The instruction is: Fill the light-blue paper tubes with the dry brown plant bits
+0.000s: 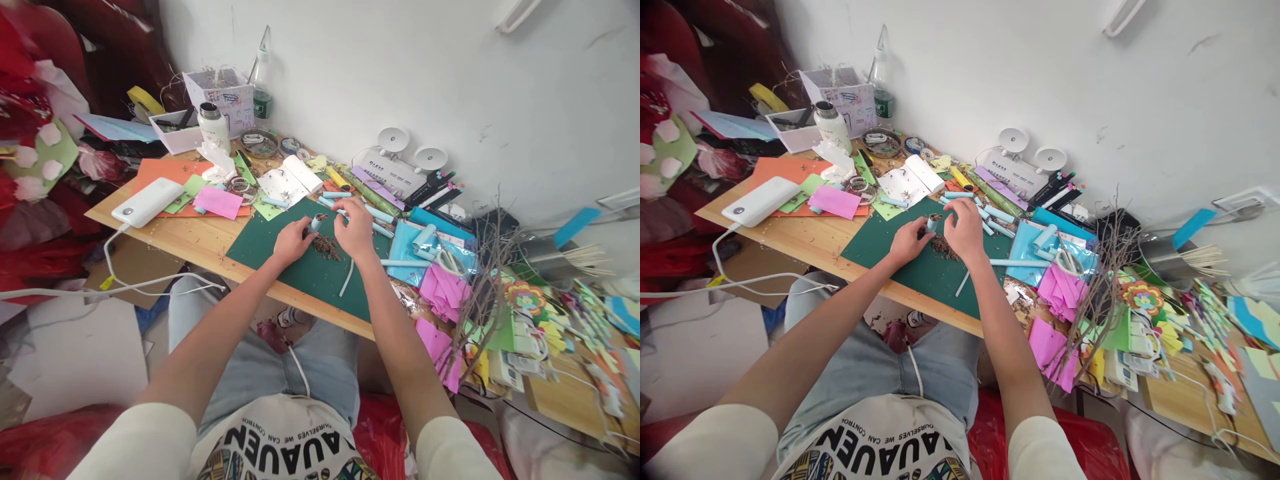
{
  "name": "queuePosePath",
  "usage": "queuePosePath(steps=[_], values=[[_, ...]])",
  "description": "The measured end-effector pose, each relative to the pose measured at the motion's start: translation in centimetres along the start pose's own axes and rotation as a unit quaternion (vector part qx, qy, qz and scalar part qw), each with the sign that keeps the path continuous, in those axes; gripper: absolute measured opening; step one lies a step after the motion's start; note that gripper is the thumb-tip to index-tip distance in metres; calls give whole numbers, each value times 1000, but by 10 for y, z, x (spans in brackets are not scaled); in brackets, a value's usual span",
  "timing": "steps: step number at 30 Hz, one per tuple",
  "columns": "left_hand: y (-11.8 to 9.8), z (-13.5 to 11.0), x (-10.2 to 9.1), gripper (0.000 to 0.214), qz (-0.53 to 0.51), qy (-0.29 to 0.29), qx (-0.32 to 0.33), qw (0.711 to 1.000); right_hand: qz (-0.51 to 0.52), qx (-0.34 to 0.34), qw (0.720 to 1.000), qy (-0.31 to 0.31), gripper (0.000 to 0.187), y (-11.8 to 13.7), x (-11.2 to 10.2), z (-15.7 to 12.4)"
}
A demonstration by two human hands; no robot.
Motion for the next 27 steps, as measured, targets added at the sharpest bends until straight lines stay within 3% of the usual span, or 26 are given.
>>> queuePosePath(steps=[8, 14, 20, 25, 27], values=[[-2, 0, -1, 20, 7, 15, -10, 1000, -80, -4, 991, 102, 36, -4, 22, -11], [-1, 0, -1, 22, -3, 6, 3, 1000, -49, -6, 998, 40, 38, 3, 11, -3], [0, 1, 0, 21, 10, 6, -6, 1000, -78, 31, 987, 136, 41, -4, 27, -2], [0, 0, 0, 21, 1, 2, -3, 1000, -55, 21, 996, 67, 39, -1, 16, 3], [0, 0, -1, 21, -3, -1, -3, 1000, -59, 18, 996, 69, 40, 2, 14, 4]])
Point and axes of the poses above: each hand's wrist, its own z-axis towards the middle knuckle, its own x-axis out of the palm, y = z × x, the point moved 4 cm from there along z, towards the middle knuckle, and after that the axes turned 14 degrees about z, right-handed, at the moved point
